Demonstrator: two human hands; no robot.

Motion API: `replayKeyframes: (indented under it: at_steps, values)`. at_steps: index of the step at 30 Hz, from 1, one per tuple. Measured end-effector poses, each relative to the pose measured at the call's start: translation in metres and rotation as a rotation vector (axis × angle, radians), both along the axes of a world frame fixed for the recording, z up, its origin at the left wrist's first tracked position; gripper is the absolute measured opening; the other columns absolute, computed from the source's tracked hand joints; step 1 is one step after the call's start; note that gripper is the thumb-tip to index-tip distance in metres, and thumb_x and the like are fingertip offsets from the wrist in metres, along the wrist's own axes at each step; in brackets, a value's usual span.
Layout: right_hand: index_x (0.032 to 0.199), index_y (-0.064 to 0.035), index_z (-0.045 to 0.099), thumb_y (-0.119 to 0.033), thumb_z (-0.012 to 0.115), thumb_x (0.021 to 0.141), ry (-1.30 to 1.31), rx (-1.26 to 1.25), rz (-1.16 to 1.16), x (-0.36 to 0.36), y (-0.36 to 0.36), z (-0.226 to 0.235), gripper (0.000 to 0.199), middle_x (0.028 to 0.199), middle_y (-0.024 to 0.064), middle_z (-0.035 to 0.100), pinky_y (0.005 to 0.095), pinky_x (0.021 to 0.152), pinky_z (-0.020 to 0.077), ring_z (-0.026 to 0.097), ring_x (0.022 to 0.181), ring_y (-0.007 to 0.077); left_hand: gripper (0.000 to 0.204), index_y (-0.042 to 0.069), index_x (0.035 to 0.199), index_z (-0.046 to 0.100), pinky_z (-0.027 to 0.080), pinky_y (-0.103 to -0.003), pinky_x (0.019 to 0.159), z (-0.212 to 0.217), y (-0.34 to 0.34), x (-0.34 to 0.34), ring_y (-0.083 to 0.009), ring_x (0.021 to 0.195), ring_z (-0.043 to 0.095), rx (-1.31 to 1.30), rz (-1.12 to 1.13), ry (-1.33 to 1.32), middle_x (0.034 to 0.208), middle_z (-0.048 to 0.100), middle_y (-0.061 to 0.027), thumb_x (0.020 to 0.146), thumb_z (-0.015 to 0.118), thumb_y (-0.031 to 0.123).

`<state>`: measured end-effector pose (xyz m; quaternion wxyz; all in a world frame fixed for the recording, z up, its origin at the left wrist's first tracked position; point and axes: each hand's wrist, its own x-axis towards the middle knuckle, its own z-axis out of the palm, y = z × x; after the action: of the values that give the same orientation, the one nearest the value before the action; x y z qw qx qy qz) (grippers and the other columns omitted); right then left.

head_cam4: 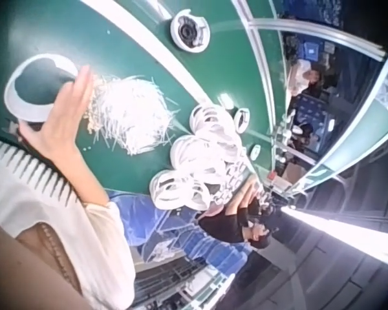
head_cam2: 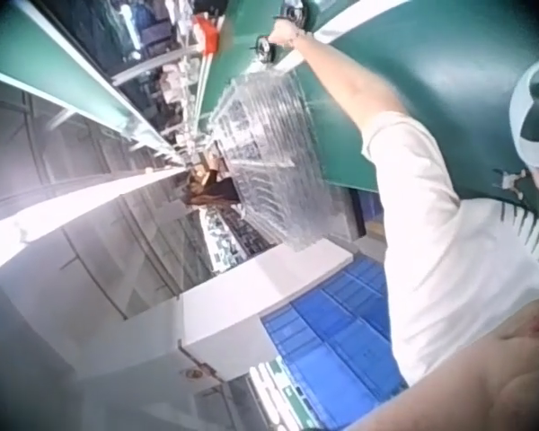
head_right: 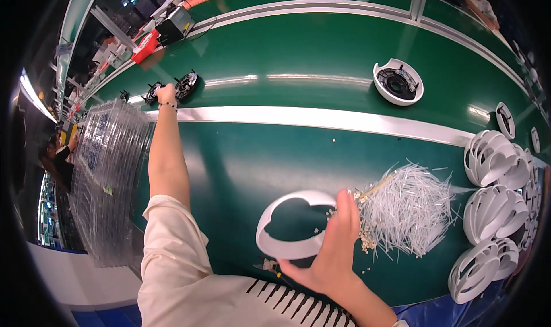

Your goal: Assembling LED light components including circular PCBs and housing on an assembly line.

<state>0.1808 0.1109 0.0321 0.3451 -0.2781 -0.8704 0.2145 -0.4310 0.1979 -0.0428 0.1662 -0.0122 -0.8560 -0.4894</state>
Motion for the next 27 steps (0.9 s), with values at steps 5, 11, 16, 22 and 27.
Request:
replayKeyframes:
  at_steps: [5,11,16,22,27]
  values:
    - [0.136,0.0080,0.005,-0.034,0.084,0.049,0.015,-0.014,-0.011,0.004,-0.001,-0.004,0.125,0.137,0.0288,0.014,0.0475,0.103,0.0188,0.021,0.126,0.0421,0.018,0.008,0.095,0.053,0.044,-0.035,0.056,0.000,0.007,0.031,-0.0165,0.056,0.045,0.437,-0.342,-0.499,0.064,0.044,-0.0011,0.079,0.058,0.016]
    - [0.137,0.0064,0.009,-0.030,0.081,0.056,0.083,-0.016,-0.011,-0.002,-0.001,-0.010,0.114,0.132,0.0406,0.020,0.0624,0.094,0.0255,0.027,0.120,0.0552,0.024,-0.004,0.081,0.057,0.048,-0.033,0.058,-0.003,0.011,0.041,-0.0215,0.068,0.057,0.483,-0.460,-0.396,0.083,0.060,-0.0104,0.062,0.073,-0.004]
    - [0.138,0.0076,-0.002,-0.029,0.083,0.055,0.153,-0.126,-0.059,0.007,0.005,-0.018,0.124,0.139,0.0366,0.011,0.0514,0.102,0.0211,0.022,0.127,0.0475,0.020,-0.005,0.097,0.061,0.047,-0.023,0.065,0.046,0.027,0.145,-0.0122,0.072,0.059,0.532,-0.904,-0.235,0.085,0.064,-0.0075,0.077,0.062,-0.003]
    - [0.140,0.0019,-0.007,-0.013,0.084,0.056,0.555,-0.577,-0.088,0.013,0.024,-0.025,0.125,0.145,0.0250,0.009,0.0382,0.106,0.0244,0.022,0.132,0.0301,0.032,-0.002,0.118,0.037,0.052,-0.027,0.074,0.065,-0.043,0.386,-0.0150,0.090,0.061,0.547,-1.299,-0.757,0.105,0.059,-0.0130,0.089,0.049,0.002]
    - [0.139,0.0051,-0.006,-0.018,0.085,0.058,0.716,-0.675,-0.041,0.006,0.029,-0.020,0.124,0.142,0.0308,0.009,0.0365,0.106,0.0237,0.021,0.133,0.0310,0.036,-0.002,0.120,0.035,0.047,-0.028,0.086,0.055,-0.079,0.454,-0.0156,0.104,0.054,0.575,-1.547,-0.790,0.112,0.052,-0.0114,0.088,0.050,-0.002]
